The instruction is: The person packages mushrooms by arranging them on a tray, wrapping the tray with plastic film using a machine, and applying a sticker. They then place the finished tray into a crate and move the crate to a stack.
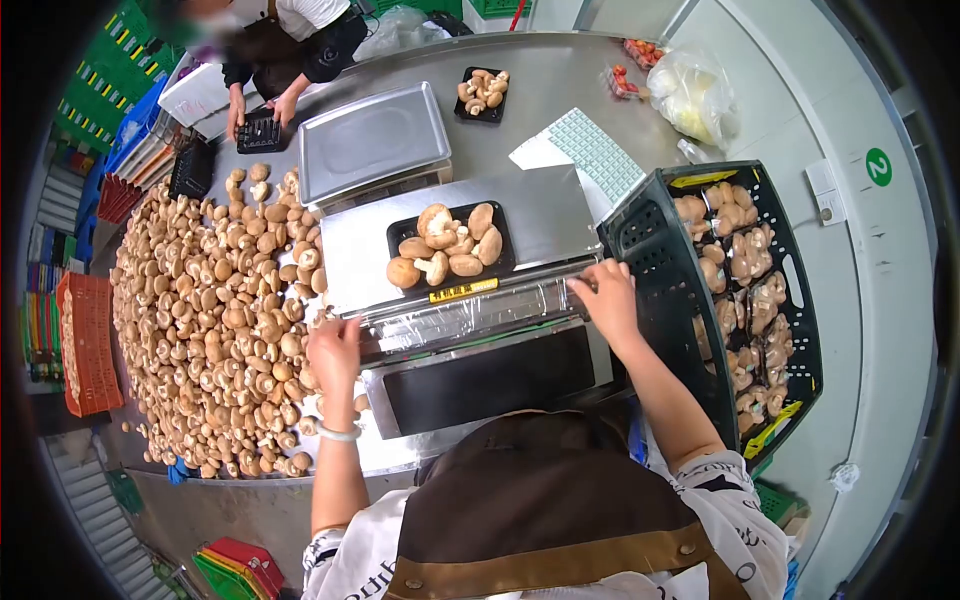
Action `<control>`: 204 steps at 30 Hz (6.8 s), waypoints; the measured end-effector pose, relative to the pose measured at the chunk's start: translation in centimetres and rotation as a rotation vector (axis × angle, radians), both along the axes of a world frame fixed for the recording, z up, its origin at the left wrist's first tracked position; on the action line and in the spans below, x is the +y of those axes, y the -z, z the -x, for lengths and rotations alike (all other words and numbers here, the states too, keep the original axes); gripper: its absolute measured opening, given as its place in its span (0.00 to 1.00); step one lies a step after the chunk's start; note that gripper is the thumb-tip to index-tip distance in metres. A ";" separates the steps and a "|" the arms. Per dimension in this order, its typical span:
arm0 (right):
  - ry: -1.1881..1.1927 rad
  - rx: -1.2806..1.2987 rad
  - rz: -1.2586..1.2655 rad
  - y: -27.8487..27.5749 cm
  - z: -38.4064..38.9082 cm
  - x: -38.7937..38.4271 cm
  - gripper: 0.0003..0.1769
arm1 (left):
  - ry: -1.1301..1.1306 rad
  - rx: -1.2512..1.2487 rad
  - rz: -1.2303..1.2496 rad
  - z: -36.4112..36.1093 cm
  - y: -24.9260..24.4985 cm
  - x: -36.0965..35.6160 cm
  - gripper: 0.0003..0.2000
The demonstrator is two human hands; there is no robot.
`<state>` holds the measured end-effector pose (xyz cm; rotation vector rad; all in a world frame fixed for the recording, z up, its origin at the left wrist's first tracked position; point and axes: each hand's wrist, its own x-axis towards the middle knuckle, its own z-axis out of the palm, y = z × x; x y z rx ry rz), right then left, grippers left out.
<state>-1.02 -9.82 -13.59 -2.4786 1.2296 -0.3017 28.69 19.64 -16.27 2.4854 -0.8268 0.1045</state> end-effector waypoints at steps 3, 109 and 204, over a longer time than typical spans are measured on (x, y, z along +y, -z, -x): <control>-0.012 0.042 0.089 2.4 -1.0 2.1 0.19 | -0.018 -0.075 -0.088 4.7 -0.2 -1.9 0.16; -0.121 -0.552 -0.924 -14.9 20.7 14.7 0.26 | 1.071 2.315 -0.353 28.0 -13.3 -6.7 0.33; -0.217 -0.475 -1.179 -3.7 -1.0 -1.2 0.12 | 0.244 1.287 0.464 -1.8 -6.4 -1.0 0.13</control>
